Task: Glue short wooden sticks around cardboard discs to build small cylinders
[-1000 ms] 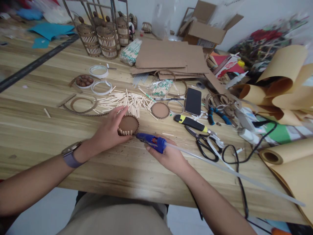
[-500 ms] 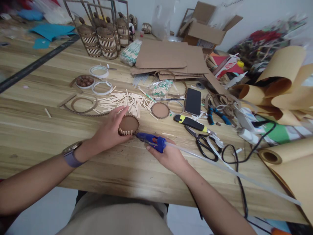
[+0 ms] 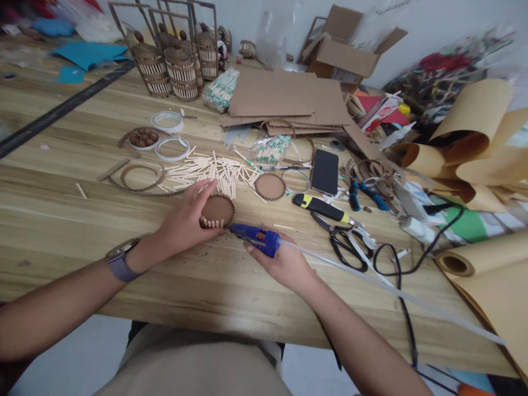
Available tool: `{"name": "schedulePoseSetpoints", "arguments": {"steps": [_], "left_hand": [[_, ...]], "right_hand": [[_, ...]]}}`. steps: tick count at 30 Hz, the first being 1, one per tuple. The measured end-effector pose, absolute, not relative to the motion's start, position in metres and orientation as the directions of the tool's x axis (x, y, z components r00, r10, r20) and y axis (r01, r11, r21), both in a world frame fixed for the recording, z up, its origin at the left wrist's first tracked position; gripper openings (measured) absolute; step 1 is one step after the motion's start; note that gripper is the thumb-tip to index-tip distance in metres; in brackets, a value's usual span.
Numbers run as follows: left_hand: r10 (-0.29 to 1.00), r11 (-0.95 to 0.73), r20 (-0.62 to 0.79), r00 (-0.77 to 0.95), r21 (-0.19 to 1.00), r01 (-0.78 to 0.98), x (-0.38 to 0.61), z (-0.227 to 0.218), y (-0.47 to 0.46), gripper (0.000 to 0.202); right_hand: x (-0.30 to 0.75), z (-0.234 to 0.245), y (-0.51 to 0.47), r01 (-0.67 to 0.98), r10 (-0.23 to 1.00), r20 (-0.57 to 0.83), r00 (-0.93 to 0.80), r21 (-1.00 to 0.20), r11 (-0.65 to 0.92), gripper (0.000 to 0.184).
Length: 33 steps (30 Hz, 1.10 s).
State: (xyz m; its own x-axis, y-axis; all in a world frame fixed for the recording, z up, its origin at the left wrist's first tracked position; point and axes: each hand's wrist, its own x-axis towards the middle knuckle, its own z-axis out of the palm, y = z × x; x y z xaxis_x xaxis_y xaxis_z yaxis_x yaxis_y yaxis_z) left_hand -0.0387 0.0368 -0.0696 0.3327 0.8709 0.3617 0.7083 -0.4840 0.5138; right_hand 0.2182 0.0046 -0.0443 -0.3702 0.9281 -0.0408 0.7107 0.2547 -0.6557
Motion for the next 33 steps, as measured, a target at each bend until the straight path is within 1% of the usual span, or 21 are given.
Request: {"name": "schedulePoseSetpoints", "arguments": {"steps": [5, 9, 11, 12, 14, 16, 18, 20, 22, 24, 26, 28, 29, 31, 32, 33], "left_hand": [[0.877, -0.471, 0.357, 0.322, 0.506, 0.722, -0.038, -0.07, 0.036, 0.104], [0.878, -0.469, 0.353, 0.323, 0.502, 0.727, -0.037, -0.069, 0.036, 0.104], [0.883, -0.461, 0.347, 0.317, 0.507, 0.728, -0.036, -0.069, 0.037, 0.105], [0.885, -0.456, 0.343, 0.314, 0.512, 0.728, -0.037, -0.068, 0.037, 0.106], [0.887, -0.455, 0.338, 0.314, 0.522, 0.721, -0.037, -0.068, 0.037, 0.107], [0.886, -0.457, 0.338, 0.316, 0.529, 0.716, -0.039, -0.068, 0.037, 0.108], [0.886, -0.459, 0.338, 0.318, 0.529, 0.714, -0.04, -0.068, 0.037, 0.109], [0.887, -0.456, 0.335, 0.317, 0.529, 0.716, -0.04, -0.068, 0.037, 0.108], [0.888, -0.455, 0.337, 0.314, 0.532, 0.714, -0.041, -0.068, 0.038, 0.108], [0.889, -0.453, 0.336, 0.311, 0.54, 0.71, -0.041, -0.068, 0.038, 0.107], [0.89, -0.45, 0.334, 0.309, 0.549, 0.704, -0.041, -0.068, 0.038, 0.106], [0.891, -0.449, 0.333, 0.308, 0.556, 0.699, -0.041, -0.068, 0.038, 0.107], [0.891, -0.45, 0.334, 0.308, 0.558, 0.697, -0.041, -0.068, 0.038, 0.107], [0.889, -0.454, 0.333, 0.313, 0.559, 0.694, -0.041, -0.068, 0.038, 0.106], [0.889, -0.455, 0.332, 0.315, 0.558, 0.694, -0.041, -0.068, 0.038, 0.106], [0.889, -0.454, 0.329, 0.317, 0.558, 0.695, -0.041, -0.068, 0.038, 0.106]], "right_hand": [[0.217, -0.046, 0.004, 0.701, 0.929, -0.046, -0.367, -0.67, 0.243, 0.035], [0.216, -0.044, 0.005, 0.674, 0.957, -0.024, -0.29, -0.715, 0.187, 0.037], [0.217, -0.04, 0.007, 0.635, 0.969, -0.046, -0.244, -0.763, 0.124, 0.039], [0.219, -0.036, 0.008, 0.602, 0.97, -0.093, -0.223, -0.796, 0.062, 0.041], [0.225, -0.028, 0.012, 0.511, 0.938, -0.262, -0.228, -0.852, -0.114, 0.046], [0.231, -0.02, 0.015, 0.43, 0.841, -0.436, -0.32, -0.858, -0.281, 0.051], [0.236, -0.013, 0.018, 0.406, 0.731, -0.528, -0.432, -0.838, -0.365, 0.052], [0.239, -0.009, 0.02, 0.435, 0.651, -0.574, -0.497, -0.814, -0.385, 0.053], [0.241, -0.008, 0.02, 0.503, 0.616, -0.58, -0.533, -0.803, -0.32, 0.053], [0.244, -0.006, 0.019, 0.599, 0.629, -0.537, -0.562, -0.789, -0.137, 0.052], [0.247, -0.004, 0.02, 0.678, 0.656, -0.482, -0.581, -0.733, 0.063, 0.053], [0.249, -0.001, 0.024, 0.74, 0.72, -0.432, -0.543, -0.651, 0.169, 0.052], [0.25, 0.0, 0.028, 0.771, 0.777, -0.384, -0.499, -0.606, 0.196, 0.047], [0.251, 0.001, 0.04, 0.832, 0.887, -0.231, -0.399, -0.498, 0.245, 0.03], [0.25, 0.0, 0.047, 0.855, 0.912, -0.163, -0.376, -0.439, 0.275, 0.019], [0.249, -0.002, 0.055, 0.867, 0.911, -0.143, -0.386, -0.393, 0.306, 0.011]]}}
